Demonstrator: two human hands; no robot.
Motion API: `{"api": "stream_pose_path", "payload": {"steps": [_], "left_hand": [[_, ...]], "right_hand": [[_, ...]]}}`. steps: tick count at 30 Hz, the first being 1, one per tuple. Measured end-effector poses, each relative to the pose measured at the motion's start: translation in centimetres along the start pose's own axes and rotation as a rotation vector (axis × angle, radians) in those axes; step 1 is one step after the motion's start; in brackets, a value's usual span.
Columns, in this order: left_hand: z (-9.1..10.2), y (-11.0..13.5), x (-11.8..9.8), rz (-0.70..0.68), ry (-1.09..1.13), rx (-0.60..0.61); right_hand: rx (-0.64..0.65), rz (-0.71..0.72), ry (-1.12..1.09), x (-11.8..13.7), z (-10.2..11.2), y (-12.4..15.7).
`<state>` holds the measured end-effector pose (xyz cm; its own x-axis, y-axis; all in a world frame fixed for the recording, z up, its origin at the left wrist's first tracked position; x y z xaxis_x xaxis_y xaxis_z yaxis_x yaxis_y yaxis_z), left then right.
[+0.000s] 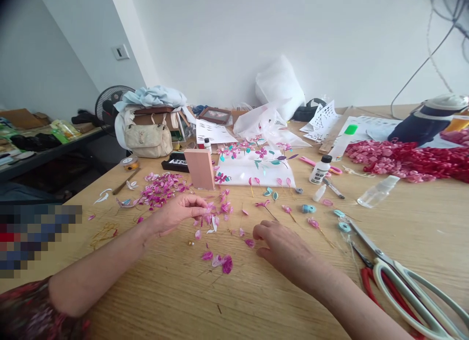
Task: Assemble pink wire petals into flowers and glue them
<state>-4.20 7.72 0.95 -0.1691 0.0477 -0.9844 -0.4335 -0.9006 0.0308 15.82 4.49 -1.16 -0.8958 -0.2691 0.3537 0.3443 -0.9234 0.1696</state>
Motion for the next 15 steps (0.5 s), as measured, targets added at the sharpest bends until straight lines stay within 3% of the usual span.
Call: {"api": "stream_pose_path", "payload": {"steps": [15], "left_hand": [[-0.8, 2.1, 3.0, 0.048, -0.206, 0.213]], "right_hand": [[-0.080, 0.098, 0.117, 0.7, -1.6, -0.2]]}}
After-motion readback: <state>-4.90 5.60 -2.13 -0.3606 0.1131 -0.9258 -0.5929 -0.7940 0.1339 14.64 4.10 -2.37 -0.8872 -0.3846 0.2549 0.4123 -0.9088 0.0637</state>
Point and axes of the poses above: each hand's wrist, its own y-axis away from the middle knuckle, its own z-axis out of the back of the hand, x = y × z, the point moved 6 cm from there along -y, towards the middle knuckle, and after that the axes turned 9 degrees about -z, right-handed, at the moved point
